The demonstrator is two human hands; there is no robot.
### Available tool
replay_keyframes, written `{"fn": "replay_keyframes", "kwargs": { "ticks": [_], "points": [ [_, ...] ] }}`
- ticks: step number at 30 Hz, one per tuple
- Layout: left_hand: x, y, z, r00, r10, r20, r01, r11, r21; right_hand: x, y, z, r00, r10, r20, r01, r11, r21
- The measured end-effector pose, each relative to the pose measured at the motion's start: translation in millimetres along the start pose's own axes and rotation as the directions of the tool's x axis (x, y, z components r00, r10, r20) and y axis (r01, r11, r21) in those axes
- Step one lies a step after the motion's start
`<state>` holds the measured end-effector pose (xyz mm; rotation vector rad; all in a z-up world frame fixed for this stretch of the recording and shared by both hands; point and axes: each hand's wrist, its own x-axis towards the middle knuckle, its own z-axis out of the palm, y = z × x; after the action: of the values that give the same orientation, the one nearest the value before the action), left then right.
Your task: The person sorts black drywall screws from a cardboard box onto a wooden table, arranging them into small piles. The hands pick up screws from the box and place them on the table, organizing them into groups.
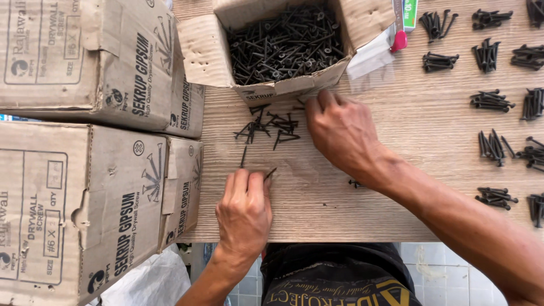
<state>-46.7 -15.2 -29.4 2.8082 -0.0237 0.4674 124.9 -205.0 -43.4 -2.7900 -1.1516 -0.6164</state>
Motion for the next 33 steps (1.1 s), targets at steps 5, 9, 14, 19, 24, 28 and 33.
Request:
{"fn": "replay_keyframes", "kwargs": {
  "ticks": [5,9,14,19,24,28,33],
  "points": [
    [7.1,-0.3,6.8,0.995,0.066,0.073,-0.068,0.997,0.022,-15.3,14.0,-17.4,0.979,0.076,0.188,-0.069,0.997,-0.041],
    [25.7,15.8,13.9,0.987,0.148,0.066,-0.144,0.988,-0.06,-30.6,25.5,-42.9,0.972,0.08,0.223,-0.091,0.995,0.041],
    [71.3,43.4,34.0,0.948,0.312,-0.065,-0.316,0.945,-0.086,-58.2,48.0,-55.0,0.989,-0.06,0.138,0.063,0.998,-0.014],
    [108.2,69.4,74.5,0.899,0.412,-0.147,-0.427,0.9,-0.085,-83.6,64.2,-55.0,0.989,-0.096,0.11,0.09,0.994,0.055],
    [119.5,78.9,100.8,0.871,0.472,-0.134,-0.49,0.853,-0.18,-87.0,67.1,-60.8,0.997,-0.016,0.076,0.0,0.979,0.203],
    [115.4,77.7,100.0,0.854,0.489,-0.18,-0.513,0.849,-0.127,-93.0,71.2,-58.2,0.997,0.027,0.076,-0.045,0.969,0.244],
    [105.2,86.8,71.2,0.894,0.44,-0.088,-0.446,0.855,-0.265,-68.4,78.3,-79.3,0.986,0.001,0.164,-0.043,0.967,0.25]
  ]
}}
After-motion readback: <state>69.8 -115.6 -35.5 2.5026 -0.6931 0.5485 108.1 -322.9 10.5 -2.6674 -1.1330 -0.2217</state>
